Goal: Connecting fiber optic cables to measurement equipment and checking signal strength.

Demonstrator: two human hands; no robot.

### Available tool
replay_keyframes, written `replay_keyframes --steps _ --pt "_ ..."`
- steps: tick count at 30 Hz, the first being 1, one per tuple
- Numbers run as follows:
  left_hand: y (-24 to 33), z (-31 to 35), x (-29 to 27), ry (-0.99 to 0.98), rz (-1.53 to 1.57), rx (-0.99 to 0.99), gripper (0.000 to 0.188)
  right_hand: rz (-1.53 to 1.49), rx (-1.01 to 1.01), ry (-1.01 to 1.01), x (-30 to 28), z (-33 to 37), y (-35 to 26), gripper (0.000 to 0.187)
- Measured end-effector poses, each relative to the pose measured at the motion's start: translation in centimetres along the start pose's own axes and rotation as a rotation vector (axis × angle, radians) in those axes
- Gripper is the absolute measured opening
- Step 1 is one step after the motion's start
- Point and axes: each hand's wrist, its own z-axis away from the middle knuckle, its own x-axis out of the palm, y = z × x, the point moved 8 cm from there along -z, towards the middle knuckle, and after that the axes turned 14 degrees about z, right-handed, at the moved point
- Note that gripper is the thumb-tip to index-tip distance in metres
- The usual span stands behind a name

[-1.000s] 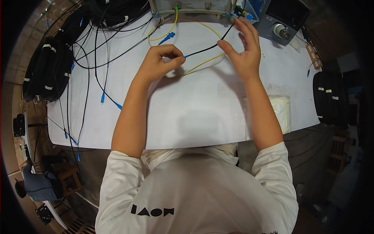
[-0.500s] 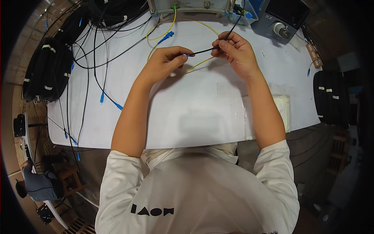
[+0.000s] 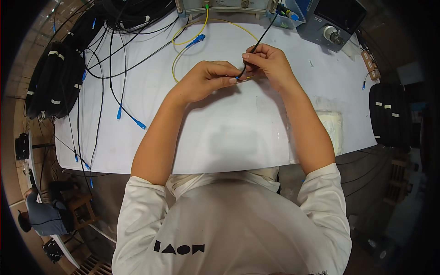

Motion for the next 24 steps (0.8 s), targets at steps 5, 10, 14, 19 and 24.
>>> replay_keyframes --steps 5,10,14,19,24 --pt "2.3 0.1 0.3 0.167 -0.481 0.396 0.021 -0.082 0.039 -0.091 -0.3 0.1 -0.3 0.017" --pt "2.7 0.3 -1.2 0.274 -0.549 0.506 0.028 -0.129 -0.009 -0.142 -0.1 1.4 -2.0 0.017" --pt "2.8 0.1 -0.6 0.277 -0.533 0.493 0.025 -0.210 -0.018 -0.198 0.4 1.8 -2.4 0.018" --pt "2.6 0.4 -1.8 0.331 -0.595 0.421 0.014 -0.102 -0.120 -0.003 -1.3 1.3 -2.6 0.019" --pt "0.9 0.1 -1.1 0.318 -0.379 0.046 0.020 0.008 -0.224 0.192 -1.7 1.1 -2.8 0.020"
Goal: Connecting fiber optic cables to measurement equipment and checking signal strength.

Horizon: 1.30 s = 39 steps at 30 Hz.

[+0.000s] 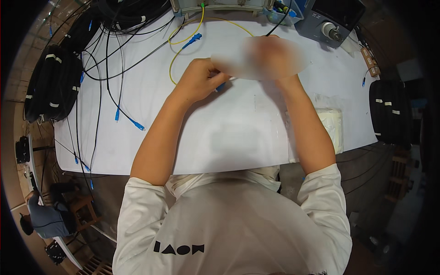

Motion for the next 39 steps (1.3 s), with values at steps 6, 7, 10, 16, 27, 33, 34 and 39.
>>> replay_keyframes --steps 6,7,10,16,27,33,34,39 --pt "-1.9 -0.3 0.5 -0.068 0.277 -0.141 0.026 0.278 -0.089 0.100 0.1 0.0 -0.3 0.026" --pt "-2.3 -0.5 0.2 -0.037 0.258 -0.116 0.025 0.214 -0.044 0.083 0.1 -0.1 -0.1 0.023" --pt "-2.2 -0.5 -0.4 -0.003 0.299 -0.092 0.023 0.099 0.022 0.049 0.3 -0.1 0.4 0.020" --pt "1.4 -0.1 -2.5 0.093 -0.131 0.246 0.026 -0.124 0.052 0.016 0.4 -0.3 1.0 0.021" --pt "3.6 0.6 -2.1 0.165 -0.389 0.489 0.024 -0.216 0.091 0.138 0.0 -0.3 1.1 0.022" --pt "3.8 0.8 -2.8 0.207 -0.394 0.585 0.020 -0.195 0.115 0.193 -0.5 -0.2 1.4 0.021" --pt "4.1 1.0 -3.1 0.234 -0.373 0.632 0.019 -0.189 0.130 0.196 -0.5 -0.2 1.6 0.021" --pt "4.6 1.4 -3.8 0.311 -0.301 0.628 0.016 -0.178 0.150 0.166 -0.5 -0.3 1.8 0.021"
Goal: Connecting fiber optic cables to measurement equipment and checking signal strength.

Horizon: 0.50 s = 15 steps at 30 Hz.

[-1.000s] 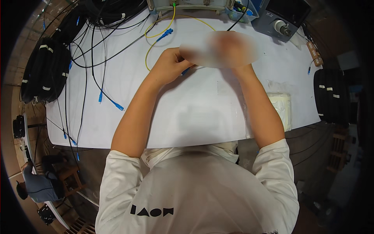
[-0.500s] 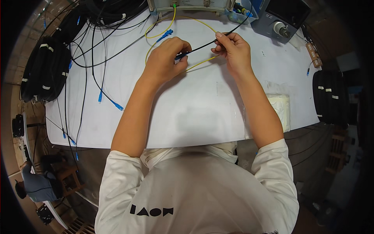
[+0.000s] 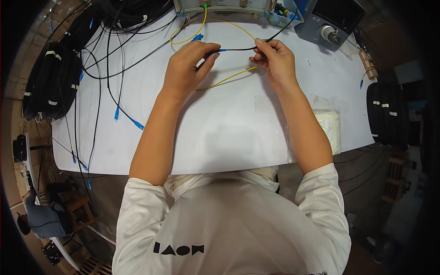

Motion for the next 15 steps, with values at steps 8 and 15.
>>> replay_keyframes --steps 8,15 --pt "-3.0 0.9 -0.7 0.032 0.049 -0.217 0.015 0.007 -0.002 -0.118 0.6 0.0 0.3 0.023" --pt "-6.8 2.7 0.3 0.117 0.295 -0.728 0.052 0.044 -0.115 -0.137 0.7 0.0 -0.4 0.022"
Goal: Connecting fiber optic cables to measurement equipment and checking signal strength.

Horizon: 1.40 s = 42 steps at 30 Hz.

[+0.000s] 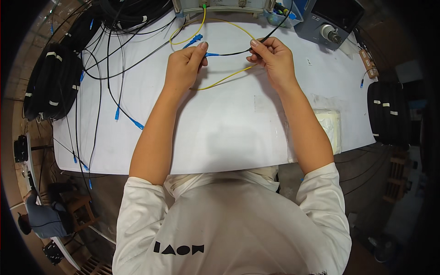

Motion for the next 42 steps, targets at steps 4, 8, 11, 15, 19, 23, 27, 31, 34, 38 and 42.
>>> replay_keyframes --steps 4,8,11,15,19,23,27,31,34,38,42 --pt "-2.2 0.1 0.2 -0.075 0.185 -0.362 0.052 0.032 -0.025 -0.009 0.3 0.0 -0.3 0.019" --pt "-2.3 0.6 0.1 -0.058 0.228 -0.490 0.049 0.024 -0.034 -0.020 0.5 0.0 -0.4 0.019" --pt "-2.3 0.4 0.2 -0.085 0.245 -0.465 0.053 0.048 -0.035 -0.030 0.4 0.0 -0.4 0.018" --pt "-1.5 1.1 1.4 -0.166 0.531 -0.530 0.063 0.029 -0.018 -0.027 0.1 0.1 -0.4 0.018" --pt "-1.7 2.1 3.2 -0.355 0.374 -0.531 0.056 -0.045 -0.020 -0.069 0.6 0.1 -0.6 0.021" --pt "-1.5 2.6 4.2 -0.494 0.291 -0.489 0.040 -0.062 -0.014 -0.094 0.4 0.2 -0.7 0.028" --pt "-0.8 3.3 4.6 -0.650 0.330 -0.451 0.033 -0.171 0.000 -0.131 0.6 0.1 -0.6 0.031" --pt "-0.7 4.0 5.2 -0.740 0.394 -0.490 0.028 -0.174 0.019 -0.206 1.1 0.2 -0.7 0.035" --pt "-1.1 4.3 5.6 -0.796 0.463 -0.528 0.030 -0.205 0.006 -0.246 1.2 0.3 -0.8 0.036" --pt "-0.6 4.9 6.2 -0.874 0.515 -0.553 0.034 -0.242 0.008 -0.286 1.5 0.5 -1.2 0.037" --pt "-0.7 4.8 6.1 -0.865 0.427 -0.535 0.031 -0.211 0.006 -0.290 1.4 0.6 -1.2 0.036"
